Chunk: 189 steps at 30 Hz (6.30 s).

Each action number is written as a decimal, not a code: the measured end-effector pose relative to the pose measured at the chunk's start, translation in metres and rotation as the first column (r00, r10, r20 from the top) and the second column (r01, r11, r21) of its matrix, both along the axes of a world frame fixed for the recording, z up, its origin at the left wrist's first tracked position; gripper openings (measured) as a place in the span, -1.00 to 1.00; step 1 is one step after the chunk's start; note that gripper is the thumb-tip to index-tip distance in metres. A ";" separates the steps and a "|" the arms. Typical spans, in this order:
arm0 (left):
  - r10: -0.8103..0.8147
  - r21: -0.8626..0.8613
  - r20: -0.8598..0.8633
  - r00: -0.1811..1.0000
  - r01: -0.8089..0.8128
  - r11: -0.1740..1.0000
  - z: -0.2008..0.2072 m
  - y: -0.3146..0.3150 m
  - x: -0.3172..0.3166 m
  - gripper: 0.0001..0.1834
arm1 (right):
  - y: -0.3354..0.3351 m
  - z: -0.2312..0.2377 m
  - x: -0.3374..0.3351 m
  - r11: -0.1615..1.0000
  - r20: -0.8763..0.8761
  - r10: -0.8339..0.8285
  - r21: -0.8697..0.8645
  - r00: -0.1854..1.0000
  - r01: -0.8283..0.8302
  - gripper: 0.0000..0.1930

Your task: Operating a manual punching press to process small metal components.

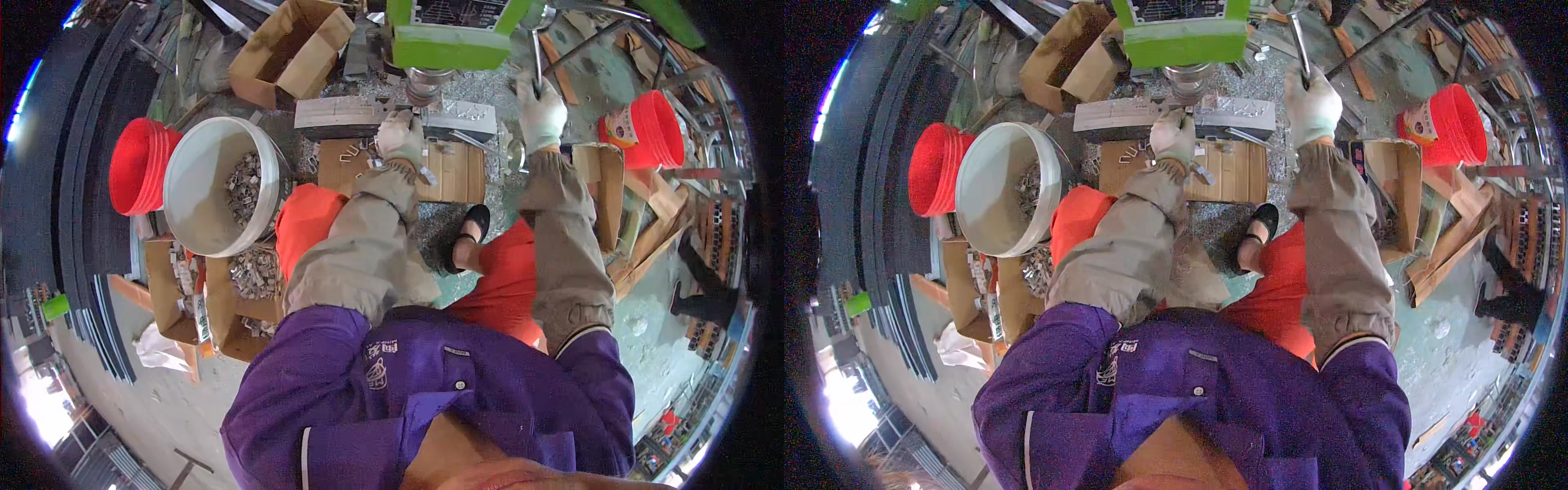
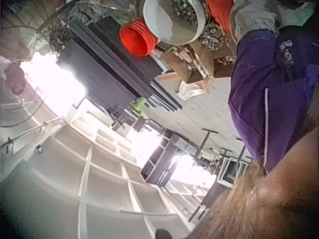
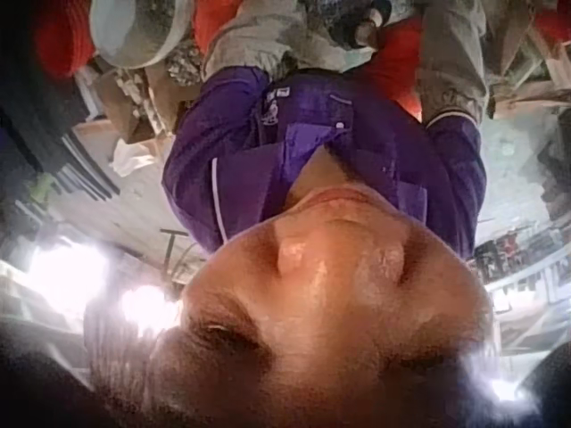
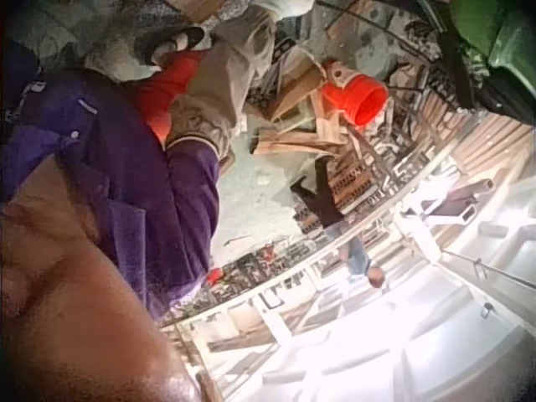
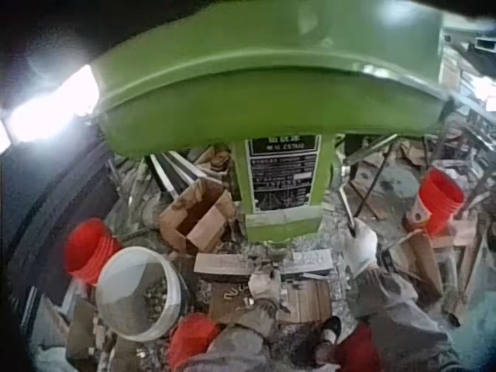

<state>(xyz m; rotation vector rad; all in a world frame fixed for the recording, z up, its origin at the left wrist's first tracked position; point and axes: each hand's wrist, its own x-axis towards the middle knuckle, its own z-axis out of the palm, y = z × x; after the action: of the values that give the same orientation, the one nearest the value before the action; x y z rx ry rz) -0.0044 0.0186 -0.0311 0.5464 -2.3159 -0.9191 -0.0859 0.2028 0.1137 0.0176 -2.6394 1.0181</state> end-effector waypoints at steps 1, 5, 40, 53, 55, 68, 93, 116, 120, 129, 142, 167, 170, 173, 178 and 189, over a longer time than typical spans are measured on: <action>-0.010 0.000 -0.004 1.000 0.010 1.000 0.001 0.001 0.001 -0.80 | 0.001 -0.004 -0.005 1.000 -0.007 -0.004 0.008 1.000 0.004 -0.59; -0.047 0.005 0.108 0.993 0.046 0.999 0.003 0.003 0.000 -0.79 | 0.003 -0.004 -0.008 0.997 0.033 0.060 -0.051 0.998 -0.058 -0.60; 0.225 0.625 0.264 0.938 -0.344 0.701 0.106 -0.268 0.385 -0.66 | 0.059 0.026 0.001 0.932 0.175 0.356 0.010 0.918 -0.363 -0.51; 0.210 -0.242 0.407 0.889 -0.117 0.963 0.188 -0.188 0.267 -0.65 | 0.052 0.032 0.016 0.959 0.117 0.232 0.141 0.966 -0.247 -0.50; 0.011 -0.207 0.425 0.905 0.085 0.975 0.181 -0.143 0.218 -0.64 | 0.048 0.043 0.022 0.948 0.185 0.277 0.103 0.943 -0.299 -0.48; -0.141 0.201 0.858 0.494 -0.071 0.977 -0.074 -0.121 0.093 -0.35 | 0.035 0.040 0.029 0.959 0.110 0.259 0.086 0.960 -0.269 -0.55; -0.120 0.209 0.348 0.930 0.048 0.977 0.047 -0.024 0.021 -0.46 | 0.034 0.049 0.038 0.973 0.185 0.187 0.104 0.965 -0.208 -0.57; -0.222 0.016 0.581 0.783 0.262 0.965 0.065 -0.039 -0.001 -0.60 | 0.032 0.056 0.040 0.973 0.258 0.225 -0.003 0.940 -0.232 -0.55; -0.198 -0.100 0.668 0.717 0.350 0.931 0.057 -0.048 -0.011 -0.62 | 0.032 0.061 0.044 0.971 0.242 0.227 0.019 0.943 -0.238 -0.54; -0.137 0.094 0.386 0.912 0.109 0.990 0.036 -0.029 0.013 -0.64 | 0.034 0.049 0.040 0.967 0.145 0.242 0.040 0.959 -0.250 -0.66; -0.033 0.092 0.334 0.942 0.002 0.996 0.026 -0.002 0.002 -0.74 | 0.034 0.054 0.043 0.973 0.164 0.217 0.041 0.962 -0.226 -0.63; -0.045 0.006 0.329 0.943 0.046 0.999 0.007 -0.004 -0.005 -0.73 | 0.009 0.034 0.026 0.998 0.181 0.039 0.050 0.983 -0.049 -0.56; 0.004 -0.017 0.300 0.954 0.001 1.000 0.005 -0.003 -0.005 -0.71 | 0.002 0.020 0.015 0.996 0.098 -0.062 0.076 0.993 0.054 -0.60; -0.027 -0.038 0.303 0.953 0.040 0.998 0.004 -0.005 -0.007 -0.72 | 0.000 0.013 0.010 0.997 0.092 -0.066 0.053 0.994 0.061 -0.60; -0.001 -0.043 0.272 0.962 0.014 0.999 0.003 -0.004 -0.008 -0.70 | -0.005 -0.001 -0.007 0.999 0.052 -0.023 0.047 0.998 0.020 -0.56; -0.033 -0.019 0.264 0.964 0.039 0.999 0.012 -0.013 -0.005 -0.72 | 0.020 0.058 0.049 0.988 0.154 0.080 0.120 0.985 -0.099 -0.59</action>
<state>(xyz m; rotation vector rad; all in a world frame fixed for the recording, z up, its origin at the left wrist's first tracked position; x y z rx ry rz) -0.0094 0.0054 -0.0188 0.6526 -2.5795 -0.8785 -0.0372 0.2232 0.1721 0.0929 -2.8593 0.9086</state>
